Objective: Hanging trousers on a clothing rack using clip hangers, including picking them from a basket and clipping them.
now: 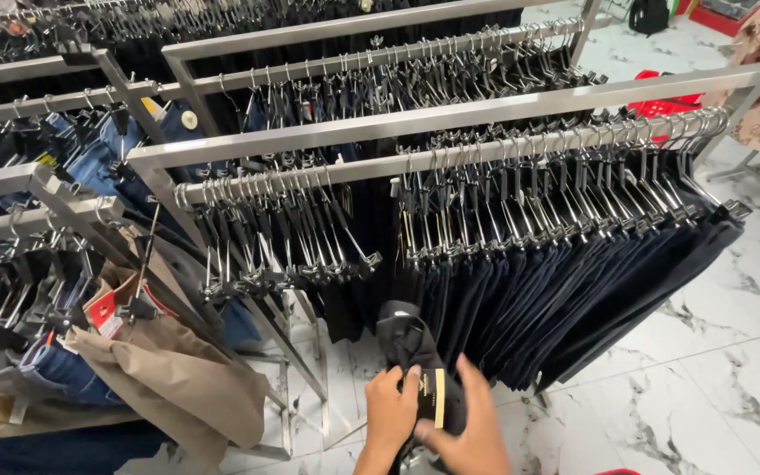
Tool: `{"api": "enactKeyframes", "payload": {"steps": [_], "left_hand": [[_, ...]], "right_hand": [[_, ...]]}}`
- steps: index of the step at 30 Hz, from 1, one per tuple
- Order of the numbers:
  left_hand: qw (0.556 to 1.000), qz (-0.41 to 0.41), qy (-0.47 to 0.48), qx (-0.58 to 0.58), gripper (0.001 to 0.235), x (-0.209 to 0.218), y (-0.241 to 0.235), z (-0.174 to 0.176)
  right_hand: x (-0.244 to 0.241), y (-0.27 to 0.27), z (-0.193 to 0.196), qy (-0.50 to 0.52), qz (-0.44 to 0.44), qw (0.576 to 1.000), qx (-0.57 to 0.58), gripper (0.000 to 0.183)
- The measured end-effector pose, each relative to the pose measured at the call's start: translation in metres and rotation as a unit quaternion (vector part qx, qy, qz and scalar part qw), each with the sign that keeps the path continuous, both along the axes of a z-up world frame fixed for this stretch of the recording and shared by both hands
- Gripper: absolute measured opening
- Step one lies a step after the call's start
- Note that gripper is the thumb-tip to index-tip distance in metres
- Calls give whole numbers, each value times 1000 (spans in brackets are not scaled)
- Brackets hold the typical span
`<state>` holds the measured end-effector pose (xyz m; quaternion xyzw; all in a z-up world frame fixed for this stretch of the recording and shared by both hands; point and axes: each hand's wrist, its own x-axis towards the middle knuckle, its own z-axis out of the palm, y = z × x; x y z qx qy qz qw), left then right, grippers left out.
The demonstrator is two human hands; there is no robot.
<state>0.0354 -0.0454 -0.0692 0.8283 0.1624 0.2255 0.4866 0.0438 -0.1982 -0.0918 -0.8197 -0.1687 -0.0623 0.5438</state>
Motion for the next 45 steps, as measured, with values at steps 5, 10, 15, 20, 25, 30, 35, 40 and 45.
{"api": "enactKeyframes", "payload": {"steps": [5, 10, 15, 20, 25, 30, 35, 40, 45], "left_hand": [[998, 1, 45, -44, 35, -4, -11, 10], [992, -94, 58, -67, 28, -21, -10, 30], [994, -91, 69, 2, 33, -37, 32, 6], [945, -13, 224, 239, 49, -62, 80, -12], [919, 4, 304, 252, 45, -80, 112, -26], [990, 115, 14, 77, 43, -86, 105, -86], [993, 25, 69, 91, 51, -85, 93, -62], [985, 145, -21, 93, 42, -80, 67, -46], [982, -3, 177, 63, 51, -75, 60, -19]], "right_hand": [[-14, 7, -102, 104, 123, 987, 16, 134], [4, -3, -56, 213, 96, 968, 92, 93], [21, -20, 10, 308, 21, 951, -7, 47], [39, -51, 0, 252, -77, 927, -266, 29], [39, -56, 10, 154, -110, 930, -314, 24], [39, -44, 33, 7, -88, 986, -144, 40], [46, -48, 10, 117, -23, 968, -221, 23], [45, -51, 23, 40, -188, 978, -78, 35], [45, -55, 5, 134, -20, 958, -252, 19]]}}
